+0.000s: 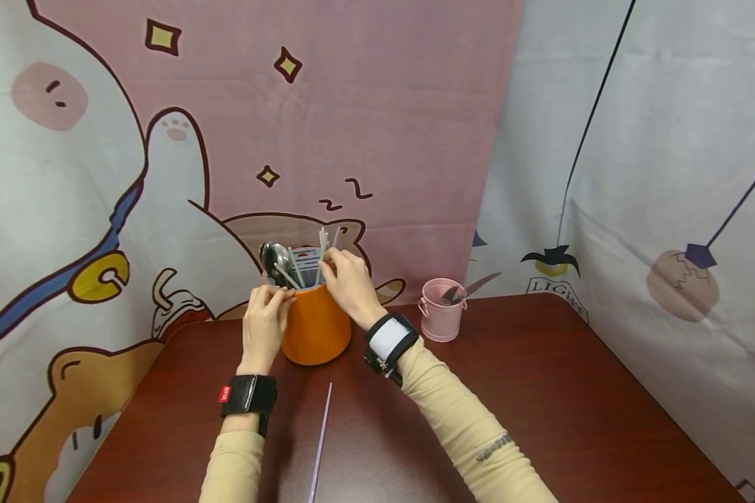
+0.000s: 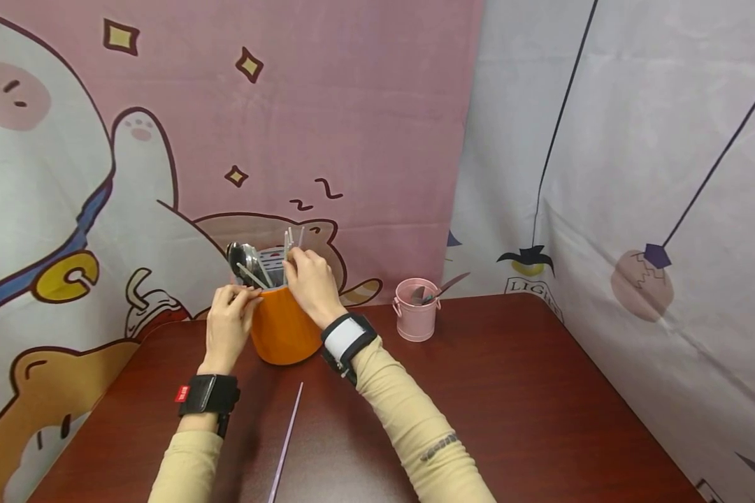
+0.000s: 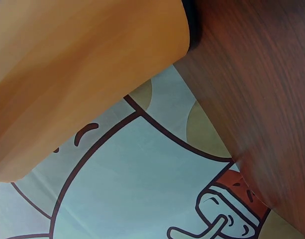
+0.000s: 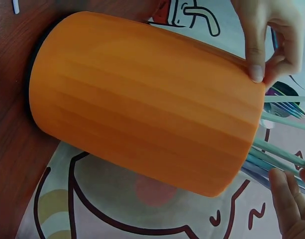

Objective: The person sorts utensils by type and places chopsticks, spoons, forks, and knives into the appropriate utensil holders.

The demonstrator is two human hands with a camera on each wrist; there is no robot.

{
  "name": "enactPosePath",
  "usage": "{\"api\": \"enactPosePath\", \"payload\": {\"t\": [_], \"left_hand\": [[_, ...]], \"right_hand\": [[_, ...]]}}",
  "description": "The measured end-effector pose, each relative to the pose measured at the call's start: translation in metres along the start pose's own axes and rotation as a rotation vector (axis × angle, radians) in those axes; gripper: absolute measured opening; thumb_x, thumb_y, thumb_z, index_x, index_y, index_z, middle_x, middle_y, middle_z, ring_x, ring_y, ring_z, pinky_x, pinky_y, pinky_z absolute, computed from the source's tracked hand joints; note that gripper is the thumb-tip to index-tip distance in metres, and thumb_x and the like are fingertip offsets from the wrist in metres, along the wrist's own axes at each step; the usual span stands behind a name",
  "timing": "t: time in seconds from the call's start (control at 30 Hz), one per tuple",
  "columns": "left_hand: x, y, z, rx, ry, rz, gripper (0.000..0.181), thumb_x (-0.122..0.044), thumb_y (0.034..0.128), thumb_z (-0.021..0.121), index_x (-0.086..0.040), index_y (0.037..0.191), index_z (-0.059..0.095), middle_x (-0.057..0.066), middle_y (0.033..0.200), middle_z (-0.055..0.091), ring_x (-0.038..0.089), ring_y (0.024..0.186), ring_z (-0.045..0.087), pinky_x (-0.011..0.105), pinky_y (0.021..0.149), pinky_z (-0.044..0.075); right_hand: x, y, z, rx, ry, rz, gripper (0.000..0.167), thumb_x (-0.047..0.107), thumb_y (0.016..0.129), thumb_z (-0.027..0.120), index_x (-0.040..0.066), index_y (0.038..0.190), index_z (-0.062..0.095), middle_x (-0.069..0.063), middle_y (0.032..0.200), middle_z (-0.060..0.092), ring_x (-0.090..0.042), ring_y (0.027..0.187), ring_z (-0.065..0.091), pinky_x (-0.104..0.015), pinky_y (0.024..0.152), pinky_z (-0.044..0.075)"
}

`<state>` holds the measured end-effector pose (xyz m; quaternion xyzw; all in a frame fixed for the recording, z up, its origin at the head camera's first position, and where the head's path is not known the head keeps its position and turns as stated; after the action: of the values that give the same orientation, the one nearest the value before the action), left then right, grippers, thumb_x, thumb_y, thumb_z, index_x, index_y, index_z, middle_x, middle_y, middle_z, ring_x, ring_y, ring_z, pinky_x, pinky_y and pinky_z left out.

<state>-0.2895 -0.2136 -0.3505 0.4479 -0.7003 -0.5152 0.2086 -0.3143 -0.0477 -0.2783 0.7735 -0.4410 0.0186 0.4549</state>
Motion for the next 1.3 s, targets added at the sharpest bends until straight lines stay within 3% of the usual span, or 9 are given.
{"api": "enactPosePath", "payload": {"t": [0.23,0.57,0.77,0.97,1.13,1.23,1.3], "left_hand": [[-0.001,0.000,0.000,0.001,-0.001,-0.006,0.012,-0.008,0.0840,0.070,0.000,0.094,0.071,0.015,0.091,0.059,0.032,0.090,0.055,0.044,0.074,0.051],[0.000,-0.004,0.004,0.002,-0.001,-0.006,0.013,-0.007,0.0833,0.070,0.000,0.094,0.071,0.015,0.089,0.058,0.032,0.089,0.055,0.044,0.074,0.051],[0.002,-0.002,0.002,0.011,0.000,-0.016,0.013,-0.009,0.0850,0.069,0.000,0.094,0.071,0.015,0.090,0.058,0.032,0.090,0.055,0.044,0.074,0.051],[0.000,0.000,0.001,0.014,-0.002,-0.035,0.015,-0.010,0.0855,0.068,0.000,0.096,0.071,0.016,0.093,0.060,0.033,0.094,0.056,0.044,0.079,0.051],[-0.015,-0.006,-0.003,0.040,0.063,-0.086,0.022,-0.012,0.0868,0.068,-0.003,0.107,0.069,0.015,0.111,0.062,0.033,0.108,0.056,0.046,0.073,0.055],[-0.031,-0.018,-0.010,0.073,0.154,-0.186,0.031,-0.008,0.0855,0.069,-0.003,0.115,0.062,0.018,0.120,0.056,0.037,0.110,0.052,0.050,0.059,0.054],[-0.041,-0.031,-0.012,0.151,0.201,-0.284,0.034,-0.007,0.0840,0.070,0.000,0.115,0.058,0.022,0.115,0.054,0.041,0.103,0.053,0.053,0.053,0.051]], "right_hand": [[0.003,0.003,0.004,0.012,-0.037,-0.009,0.010,0.021,0.092,0.061,0.012,0.090,0.066,-0.003,0.079,0.063,-0.015,0.068,0.060,-0.023,0.060,0.046],[-0.021,-0.018,0.036,0.163,-0.060,0.081,0.011,0.020,0.094,0.060,0.014,0.096,0.070,-0.002,0.093,0.067,-0.015,0.079,0.065,-0.022,0.066,0.051],[-0.024,-0.024,0.035,0.109,-0.074,0.010,0.013,0.022,0.093,0.061,0.015,0.100,0.070,-0.003,0.094,0.062,-0.018,0.083,0.062,-0.027,0.069,0.052],[-0.029,-0.027,0.033,0.081,-0.122,-0.103,0.018,0.021,0.094,0.060,0.016,0.107,0.071,-0.002,0.111,0.059,-0.018,0.103,0.056,-0.029,0.082,0.053],[-0.031,-0.027,0.033,0.081,-0.110,-0.211,0.017,0.016,0.094,0.060,0.011,0.106,0.070,-0.003,0.110,0.064,-0.018,0.102,0.060,-0.028,0.090,0.051],[-0.031,-0.026,0.033,0.076,-0.135,-0.253,0.017,0.016,0.094,0.060,0.011,0.105,0.071,-0.002,0.108,0.064,-0.018,0.100,0.060,-0.027,0.089,0.051],[-0.032,-0.026,0.033,0.070,-0.148,-0.271,0.016,0.016,0.094,0.059,0.012,0.105,0.071,-0.001,0.107,0.064,-0.018,0.099,0.060,-0.027,0.088,0.051]]}}
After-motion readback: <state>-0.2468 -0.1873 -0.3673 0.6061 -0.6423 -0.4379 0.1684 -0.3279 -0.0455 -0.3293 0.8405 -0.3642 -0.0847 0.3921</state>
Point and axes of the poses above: each hand's wrist, its own y-axis towards the middle knuckle, its own z-axis out of the palm, x = y × z, the point moved 5 cm from there along y, towards the middle knuckle
